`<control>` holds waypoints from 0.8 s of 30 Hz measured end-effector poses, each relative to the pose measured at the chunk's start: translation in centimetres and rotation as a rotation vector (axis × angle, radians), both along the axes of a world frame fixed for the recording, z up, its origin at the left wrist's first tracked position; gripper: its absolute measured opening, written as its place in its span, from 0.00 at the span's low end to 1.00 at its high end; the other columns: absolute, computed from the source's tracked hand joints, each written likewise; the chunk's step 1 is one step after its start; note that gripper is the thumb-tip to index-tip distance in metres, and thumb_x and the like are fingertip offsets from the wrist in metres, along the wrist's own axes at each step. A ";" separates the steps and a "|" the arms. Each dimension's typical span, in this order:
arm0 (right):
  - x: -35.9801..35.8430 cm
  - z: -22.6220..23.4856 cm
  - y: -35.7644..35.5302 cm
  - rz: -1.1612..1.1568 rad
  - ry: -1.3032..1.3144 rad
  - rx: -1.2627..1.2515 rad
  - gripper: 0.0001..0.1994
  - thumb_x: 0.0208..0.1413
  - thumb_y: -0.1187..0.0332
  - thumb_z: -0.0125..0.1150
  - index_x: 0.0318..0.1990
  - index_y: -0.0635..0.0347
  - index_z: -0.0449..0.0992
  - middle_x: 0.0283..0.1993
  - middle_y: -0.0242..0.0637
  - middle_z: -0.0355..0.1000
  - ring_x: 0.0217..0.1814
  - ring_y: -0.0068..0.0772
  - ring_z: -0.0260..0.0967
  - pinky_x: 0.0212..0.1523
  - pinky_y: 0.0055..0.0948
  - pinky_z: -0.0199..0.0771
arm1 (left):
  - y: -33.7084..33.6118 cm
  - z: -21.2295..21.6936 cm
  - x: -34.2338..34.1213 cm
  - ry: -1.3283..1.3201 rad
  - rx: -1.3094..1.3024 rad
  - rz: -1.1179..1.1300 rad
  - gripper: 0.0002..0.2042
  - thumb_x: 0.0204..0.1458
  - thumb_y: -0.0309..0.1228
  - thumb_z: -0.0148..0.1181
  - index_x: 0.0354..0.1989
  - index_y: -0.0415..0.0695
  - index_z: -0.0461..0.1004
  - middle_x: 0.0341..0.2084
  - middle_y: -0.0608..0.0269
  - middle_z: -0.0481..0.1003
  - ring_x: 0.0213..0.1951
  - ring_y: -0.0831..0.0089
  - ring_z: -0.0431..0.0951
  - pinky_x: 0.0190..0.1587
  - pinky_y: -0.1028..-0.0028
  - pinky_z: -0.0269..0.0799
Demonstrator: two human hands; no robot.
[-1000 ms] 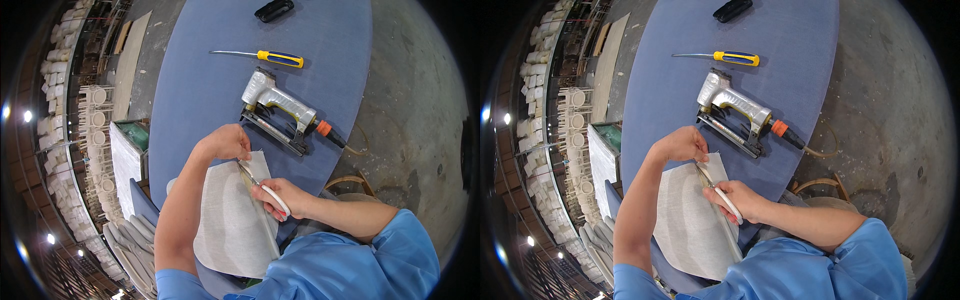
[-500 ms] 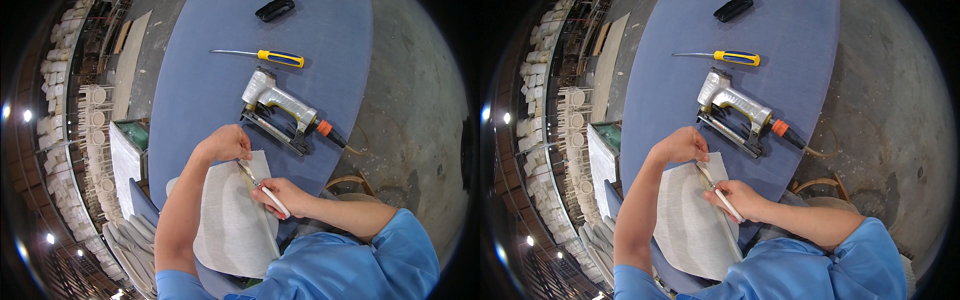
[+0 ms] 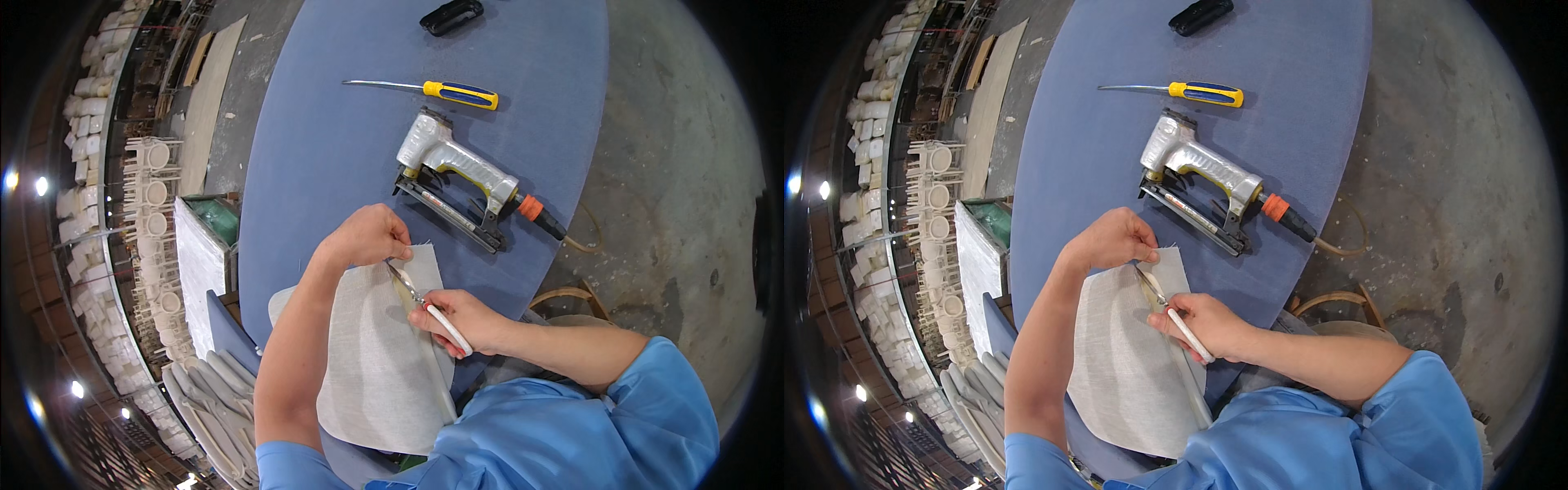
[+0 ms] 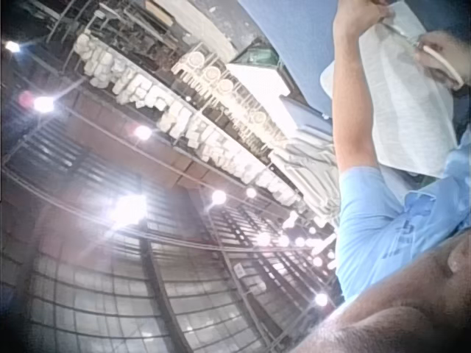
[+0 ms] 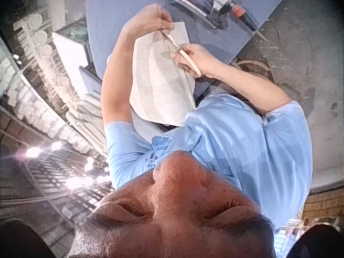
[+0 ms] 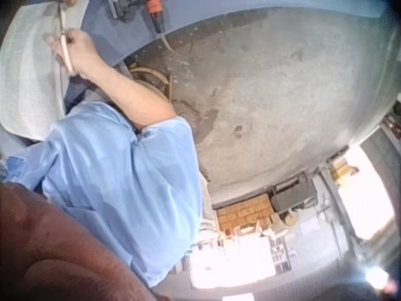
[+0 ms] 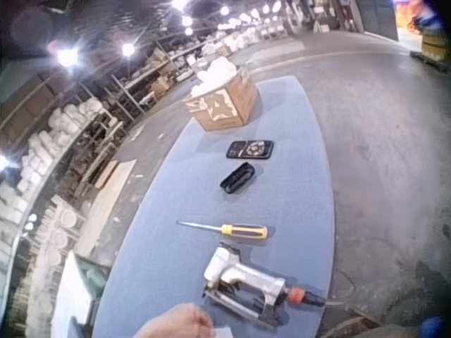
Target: The person trims excess fabric from a white cushion cover using a screwdriver and scissors. They repeatedly cut along the edges, flip the cushion, and place the finished piece onto a stack.
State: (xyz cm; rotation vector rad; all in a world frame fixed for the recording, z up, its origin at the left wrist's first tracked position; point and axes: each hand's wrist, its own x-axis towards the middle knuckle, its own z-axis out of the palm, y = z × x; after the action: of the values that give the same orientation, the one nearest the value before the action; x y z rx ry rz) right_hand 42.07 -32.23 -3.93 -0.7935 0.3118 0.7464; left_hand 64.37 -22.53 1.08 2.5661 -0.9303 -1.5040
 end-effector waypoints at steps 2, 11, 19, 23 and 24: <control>0.2 0.2 0.0 0.004 0.012 0.009 0.19 0.71 0.50 0.62 0.47 0.60 0.74 0.19 0.26 0.64 0.11 0.18 0.61 0.12 0.23 0.61 | -0.2 0.2 -0.1 -0.002 0.000 0.010 0.09 0.47 0.31 0.74 0.36 0.41 0.88 0.26 0.57 0.84 0.30 0.67 0.82 0.38 0.66 0.77; -2.0 1.3 -1.7 0.106 0.000 -0.007 0.19 0.73 0.49 0.58 0.45 0.58 0.72 0.25 0.29 0.69 0.16 0.18 0.66 0.16 0.23 0.64 | 2.5 1.1 -1.5 -0.100 -0.111 0.174 0.13 0.54 0.38 0.70 0.37 0.41 0.88 0.26 0.56 0.83 0.31 0.63 0.83 0.38 0.64 0.77; -8.7 1.9 -6.4 0.072 -0.093 -0.230 0.16 0.69 0.53 0.65 0.49 0.57 0.74 0.27 0.26 0.70 0.21 0.16 0.67 0.22 0.21 0.68 | 5.8 2.7 -6.2 -0.237 -0.159 0.125 0.18 0.58 0.45 0.66 0.43 0.40 0.85 0.38 0.55 0.82 0.41 0.64 0.80 0.45 0.64 0.74; -12.2 2.1 -8.5 0.030 -0.203 -0.424 0.20 0.65 0.54 0.70 0.54 0.58 0.76 0.29 0.26 0.71 0.25 0.18 0.68 0.26 0.25 0.68 | 4.6 2.3 -7.8 0.022 -0.211 0.179 0.17 0.60 0.42 0.65 0.43 0.39 0.85 0.37 0.58 0.82 0.39 0.67 0.78 0.44 0.67 0.73; -13.0 2.2 -9.1 0.021 -0.241 -0.499 0.22 0.65 0.53 0.70 0.55 0.59 0.75 0.30 0.26 0.71 0.26 0.19 0.69 0.28 0.27 0.69 | 4.1 2.0 -8.4 0.063 -0.201 0.166 0.17 0.60 0.42 0.65 0.43 0.39 0.86 0.36 0.58 0.82 0.38 0.67 0.78 0.43 0.67 0.73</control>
State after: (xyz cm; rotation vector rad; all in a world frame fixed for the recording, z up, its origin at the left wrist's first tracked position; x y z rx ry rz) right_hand 29.03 -41.37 -1.78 -1.3484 0.2741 0.5890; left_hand 55.96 -18.47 3.07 2.3757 -0.7948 -1.3641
